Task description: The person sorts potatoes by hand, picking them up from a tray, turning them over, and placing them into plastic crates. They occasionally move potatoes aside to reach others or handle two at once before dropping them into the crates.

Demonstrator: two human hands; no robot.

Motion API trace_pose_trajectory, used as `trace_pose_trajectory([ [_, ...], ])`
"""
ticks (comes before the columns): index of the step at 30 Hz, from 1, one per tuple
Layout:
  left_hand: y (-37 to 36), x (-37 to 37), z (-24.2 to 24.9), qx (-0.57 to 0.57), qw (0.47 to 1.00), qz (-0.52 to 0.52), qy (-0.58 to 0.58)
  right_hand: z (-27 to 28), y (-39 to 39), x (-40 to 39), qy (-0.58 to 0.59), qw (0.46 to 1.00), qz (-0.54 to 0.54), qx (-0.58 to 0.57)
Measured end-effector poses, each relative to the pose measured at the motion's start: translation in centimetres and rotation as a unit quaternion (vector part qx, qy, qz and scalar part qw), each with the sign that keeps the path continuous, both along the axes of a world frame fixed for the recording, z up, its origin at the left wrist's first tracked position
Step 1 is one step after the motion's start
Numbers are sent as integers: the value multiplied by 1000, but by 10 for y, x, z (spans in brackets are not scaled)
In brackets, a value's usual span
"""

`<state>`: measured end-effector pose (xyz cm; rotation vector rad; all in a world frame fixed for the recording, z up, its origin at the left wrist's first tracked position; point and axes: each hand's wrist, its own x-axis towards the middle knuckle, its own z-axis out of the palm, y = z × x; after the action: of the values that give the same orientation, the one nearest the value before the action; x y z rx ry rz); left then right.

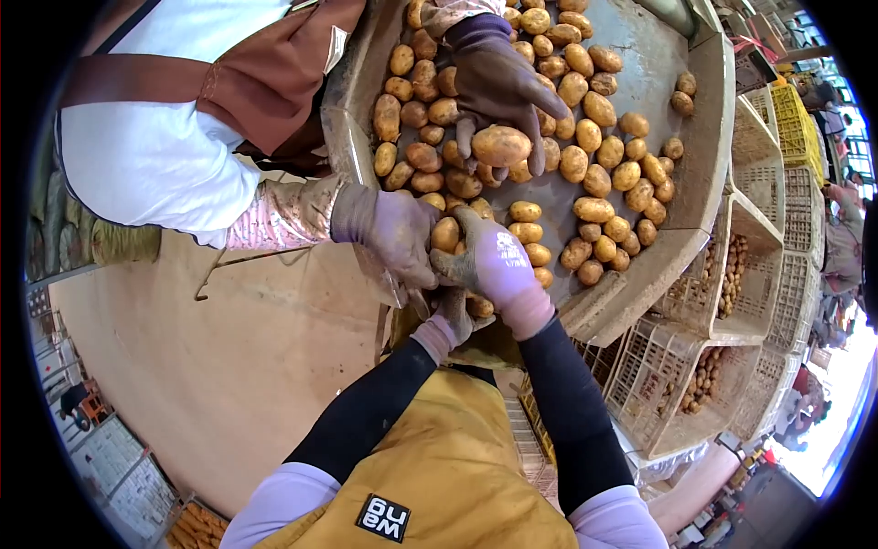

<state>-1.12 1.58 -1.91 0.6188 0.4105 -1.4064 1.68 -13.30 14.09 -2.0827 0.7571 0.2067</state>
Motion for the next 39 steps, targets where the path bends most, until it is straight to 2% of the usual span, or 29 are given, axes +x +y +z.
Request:
trace_pose_trajectory([
  [1, -3, 3, 6, 93, 995, -26, 33, 3, -11, 4, 26, 999, 46, 11],
  [2, -6, 4, 5, 184, 979, -52, 65, -7, -15, -2, 27, 999, 45, 7],
  [3, -6, -3, 7, 190, 981, -44, 3, -26, -21, -9, -65, 993, 14, 96],
  [4, -7, -3, 8, 185, 982, -43, 5, -36, -27, -16, -156, 971, -16, 183],
  [5, -8, 0, 10, 199, 978, -54, 30, -9, -31, -29, -170, 921, -114, 331],
  [6, -11, 5, 13, 212, 974, -63, 52, -12, -42, -50, -189, 829, -205, 485],
  [8, -15, 3, 24, 225, 972, -46, 51, 9, -43, -70, -328, 658, -317, 599],
  [9, -14, 3, 21, 222, 972, -46, 59, 19, -46, -68, -326, 662, -315, 597],
  [11, -17, 12, 39, 205, 976, -55, 49, 43, -50, -59, -314, 832, -282, 360],
  [12, -16, 12, 38, 203, 976, -56, 49, 58, -50, -48, -315, 832, -282, 359],
  [13, -14, 9, 36, 201, 977, -48, 55, 77, -49, -29, -331, 903, -212, 176],
  [14, -14, 7, 32, 197, 978, -39, 60, 88, -53, -14, -333, 933, -132, -16],
  [16, -12, 7, 26, 189, 979, -59, 54, 96, -74, 8, -341, 916, -205, 39],
  [17, -11, 8, 27, 181, 980, -66, 53, 108, -84, 6, -397, 858, -266, 188],
  [19, -15, 12, 35, 176, 981, -73, 33, 117, -113, -20, -550, 763, -279, 192],
  [20, -15, 11, 32, 184, 979, -75, 47, 134, -138, -39, -598, 677, -281, 323],
  [22, -15, 11, 25, 171, 980, -87, 60, 155, -153, -71, -631, 589, -198, 464],
  [23, -19, 14, 41, 176, 979, -96, 37, 152, -144, -80, -627, 627, -253, 387],
  [24, -17, 13, 31, 136, 985, -95, 42, 145, -124, -85, -614, 656, -307, 313],
  [25, -21, 14, 37, 159, 982, -90, 45, 151, -96, -80, -567, 635, -271, 449],
  [26, -21, 14, 43, 186, 978, -85, 48, 144, -82, -82, -499, 683, -283, 452],
  [28, -16, 13, 31, 182, 979, -79, 52, 123, -43, -87, -460, 642, -327, 519],
  [30, -13, 13, 25, 186, 977, -84, 68, 96, -19, -97, -476, 563, -310, 600],
  [32, -6, 13, 5, 133, 984, -77, 85, 86, -3, -112, -454, 514, -365, 629],
  [33, -1, 9, -3, 128, 986, -76, 79, 79, -1, -114, -480, 489, -315, 656],
  [34, -3, 12, 4, 121, 988, -72, 71, 72, 3, -120, -473, 480, -350, 651],
  [36, 0, 11, 4, 84, 993, -66, 48, 77, 2, -122, -465, 459, -328, 683],
  [37, -6, 14, 13, 115, 989, -76, 52, 79, 3, -124, -466, 452, -334, 683],
  [39, -12, 17, 24, 155, 983, -87, 53, 83, 4, -130, -449, 499, -352, 652],
])
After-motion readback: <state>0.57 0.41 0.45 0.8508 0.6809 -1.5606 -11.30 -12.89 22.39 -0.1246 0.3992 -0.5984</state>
